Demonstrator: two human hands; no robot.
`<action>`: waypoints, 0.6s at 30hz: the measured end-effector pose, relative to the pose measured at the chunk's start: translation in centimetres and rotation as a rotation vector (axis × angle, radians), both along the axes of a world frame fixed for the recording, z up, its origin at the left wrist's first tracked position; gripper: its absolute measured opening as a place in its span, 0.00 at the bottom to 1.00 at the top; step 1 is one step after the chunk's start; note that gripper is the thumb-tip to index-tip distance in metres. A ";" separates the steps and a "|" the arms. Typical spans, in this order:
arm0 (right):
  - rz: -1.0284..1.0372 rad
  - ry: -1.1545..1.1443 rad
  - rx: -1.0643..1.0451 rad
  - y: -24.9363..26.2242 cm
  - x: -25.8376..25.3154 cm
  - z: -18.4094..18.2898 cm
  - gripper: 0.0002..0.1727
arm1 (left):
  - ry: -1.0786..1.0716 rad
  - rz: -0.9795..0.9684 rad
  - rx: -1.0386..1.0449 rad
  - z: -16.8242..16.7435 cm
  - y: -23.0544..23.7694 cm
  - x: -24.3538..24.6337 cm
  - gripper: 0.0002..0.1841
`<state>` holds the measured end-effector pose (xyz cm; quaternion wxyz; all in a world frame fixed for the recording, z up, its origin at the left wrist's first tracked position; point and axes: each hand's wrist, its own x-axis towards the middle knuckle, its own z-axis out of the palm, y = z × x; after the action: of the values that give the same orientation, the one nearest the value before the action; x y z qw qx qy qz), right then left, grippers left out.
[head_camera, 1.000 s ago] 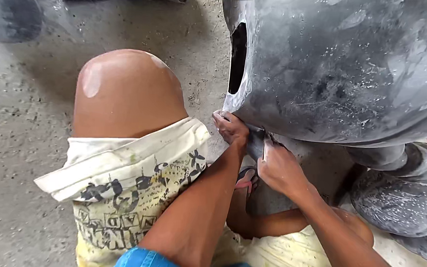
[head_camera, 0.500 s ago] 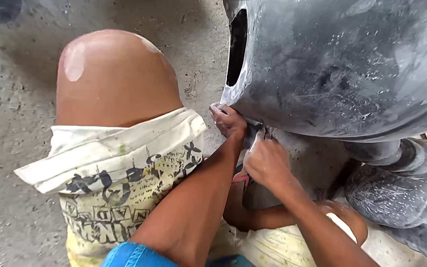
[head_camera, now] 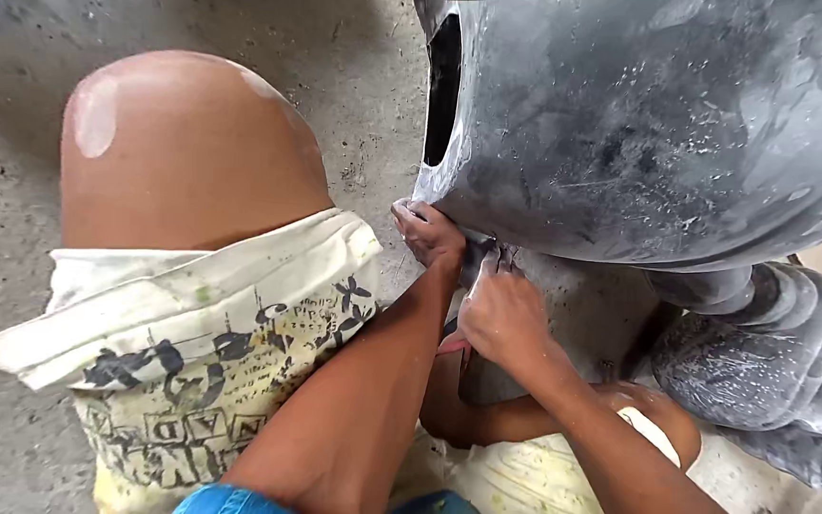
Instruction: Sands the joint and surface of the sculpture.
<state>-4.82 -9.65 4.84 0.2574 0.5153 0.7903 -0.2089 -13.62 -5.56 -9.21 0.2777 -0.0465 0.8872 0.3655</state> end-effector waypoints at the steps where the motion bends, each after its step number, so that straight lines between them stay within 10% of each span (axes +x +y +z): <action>1: 0.006 -0.012 0.011 -0.1 0.0 -0.5 0.32 | 0.008 0.003 -0.009 -0.2 -0.1 0.1 0.22; 14: -0.046 0.018 0.023 0.0 0.8 -0.4 0.27 | 0.007 -0.015 -0.019 0.9 0.1 -0.3 0.22; 18: 0.039 0.045 0.087 -1.6 2.3 -1.4 0.41 | 0.020 -0.027 -0.034 0.3 -0.1 -0.1 0.22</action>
<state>-2.51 -11.22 3.42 0.2210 0.5057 0.8141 -0.1808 -13.72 -5.67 -8.87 0.2727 -0.0356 0.8967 0.3469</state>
